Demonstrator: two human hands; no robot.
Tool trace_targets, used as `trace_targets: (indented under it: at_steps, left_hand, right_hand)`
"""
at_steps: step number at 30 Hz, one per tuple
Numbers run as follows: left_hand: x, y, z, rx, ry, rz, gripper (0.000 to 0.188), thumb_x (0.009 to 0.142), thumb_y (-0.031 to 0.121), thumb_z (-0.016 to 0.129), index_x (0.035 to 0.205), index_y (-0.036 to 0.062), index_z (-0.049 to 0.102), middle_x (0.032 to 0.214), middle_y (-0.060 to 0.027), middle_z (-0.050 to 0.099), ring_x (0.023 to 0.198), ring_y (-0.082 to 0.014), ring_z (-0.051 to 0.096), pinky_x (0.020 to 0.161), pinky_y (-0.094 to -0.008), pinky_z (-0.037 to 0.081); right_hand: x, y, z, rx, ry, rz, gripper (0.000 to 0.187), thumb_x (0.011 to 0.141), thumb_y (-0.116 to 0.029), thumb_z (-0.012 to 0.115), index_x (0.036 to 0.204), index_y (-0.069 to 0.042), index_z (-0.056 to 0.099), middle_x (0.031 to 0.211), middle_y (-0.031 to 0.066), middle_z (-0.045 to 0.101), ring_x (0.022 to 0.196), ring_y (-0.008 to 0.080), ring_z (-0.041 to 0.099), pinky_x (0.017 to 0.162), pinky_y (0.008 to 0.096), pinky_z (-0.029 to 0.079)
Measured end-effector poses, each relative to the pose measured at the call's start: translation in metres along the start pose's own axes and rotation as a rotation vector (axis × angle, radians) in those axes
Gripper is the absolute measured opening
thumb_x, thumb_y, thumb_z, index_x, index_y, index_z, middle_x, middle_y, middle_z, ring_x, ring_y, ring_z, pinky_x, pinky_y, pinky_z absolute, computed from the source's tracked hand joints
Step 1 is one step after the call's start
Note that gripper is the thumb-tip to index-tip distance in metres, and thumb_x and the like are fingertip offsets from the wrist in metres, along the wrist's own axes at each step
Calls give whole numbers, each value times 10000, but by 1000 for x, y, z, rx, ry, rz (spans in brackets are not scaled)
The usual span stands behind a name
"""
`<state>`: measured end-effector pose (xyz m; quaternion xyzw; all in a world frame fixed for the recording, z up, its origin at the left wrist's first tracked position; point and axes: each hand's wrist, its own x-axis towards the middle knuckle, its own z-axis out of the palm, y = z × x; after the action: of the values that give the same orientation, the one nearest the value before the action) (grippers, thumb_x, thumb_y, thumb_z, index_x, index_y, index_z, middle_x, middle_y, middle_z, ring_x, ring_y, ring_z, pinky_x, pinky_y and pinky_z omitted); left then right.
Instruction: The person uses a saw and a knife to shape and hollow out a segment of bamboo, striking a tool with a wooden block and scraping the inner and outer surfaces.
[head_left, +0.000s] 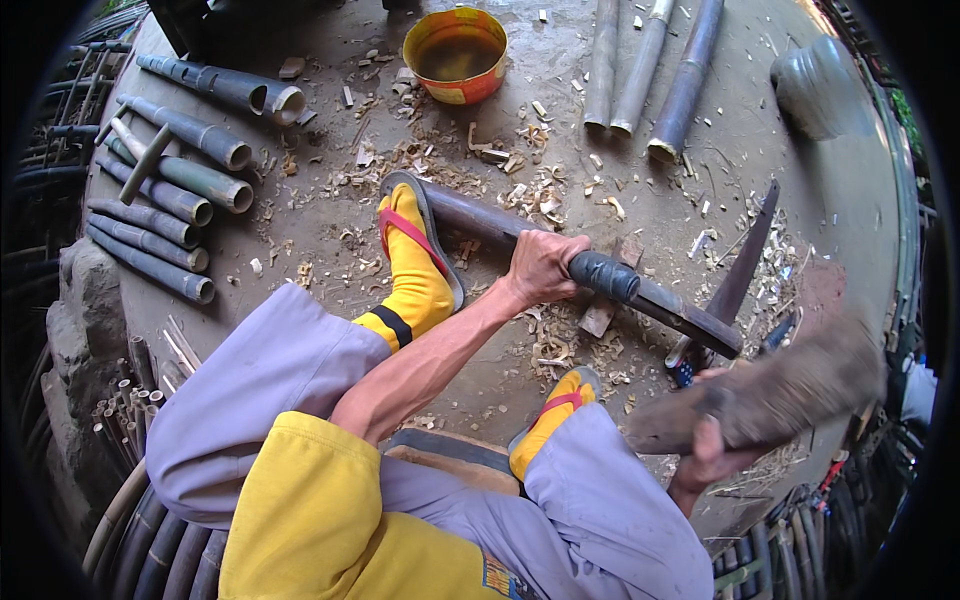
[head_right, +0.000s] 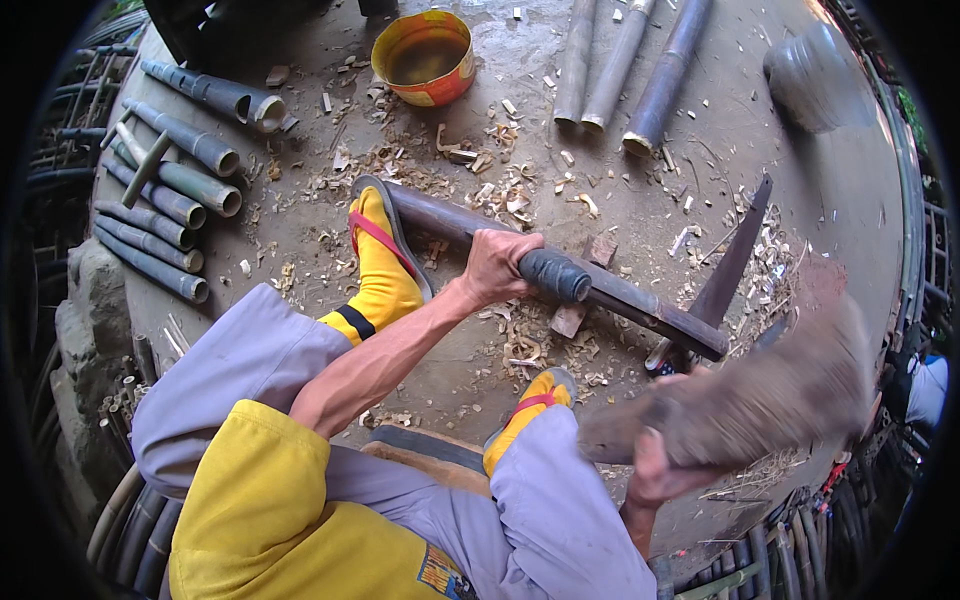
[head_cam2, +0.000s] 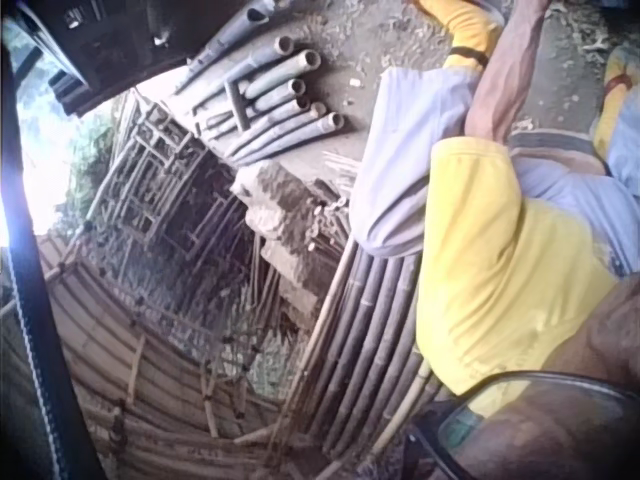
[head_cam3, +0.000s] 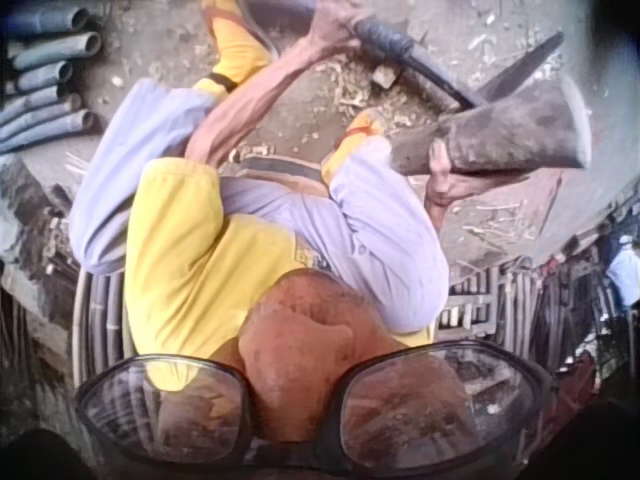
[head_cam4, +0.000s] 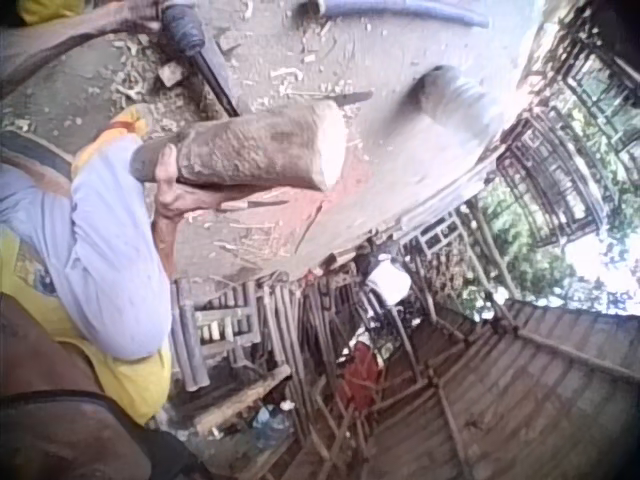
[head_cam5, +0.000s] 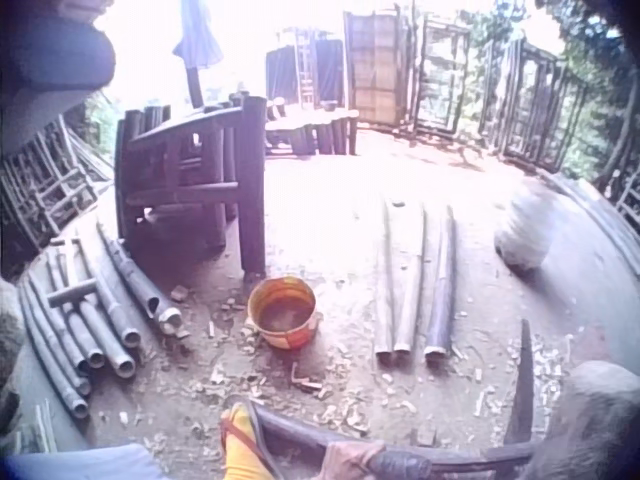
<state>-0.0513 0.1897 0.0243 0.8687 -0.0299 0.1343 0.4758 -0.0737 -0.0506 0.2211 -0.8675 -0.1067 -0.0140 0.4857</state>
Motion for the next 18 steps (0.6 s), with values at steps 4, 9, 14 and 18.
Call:
trace_targets:
  at_steps: [4, 9, 14, 18]
  left_hand:
    - [3, 1, 5, 24, 4, 15, 297, 595, 258, 725, 708, 97, 502, 581, -88, 553, 546, -286, 590, 504, -383, 449]
    - [-4, -7, 1, 79, -56, 33, 288, 596, 251, 715, 715, 100, 501, 587, -87, 562, 561, -295, 594, 503, -384, 448]
    - [-5, -8, -2, 90, -28, 10, 231, 605, 202, 681, 705, 102, 498, 591, -86, 570, 559, -294, 594, 509, -384, 453]
    - [-1, -13, -7, -185, 127, 53, 186, 622, 183, 677, 693, 101, 526, 542, -73, 521, 486, -227, 561, 489, -353, 441]
  right_hand:
    - [-20, 43, 27, 117, 117, -143, 767, 710, -343, 582, 1327, 22, 310, 1152, 200, 498, 1054, 293, 487, 935, 375, 371]
    - [-44, 55, 71, 263, -133, 216, 1104, 616, -233, 741, 1467, -24, 69, 1430, 168, 248, 1306, 273, 281, 1070, 375, 232]
    - [-30, 55, 46, 56, 113, 21, 1092, 619, -279, 714, 1458, -5, 71, 1453, 177, 197, 1330, 290, 254, 1091, 414, 191]
    - [-30, 70, 26, -30, 205, 68, 1089, 613, -264, 715, 1446, 25, 77, 1448, 200, 196, 1338, 304, 235, 1096, 414, 184]
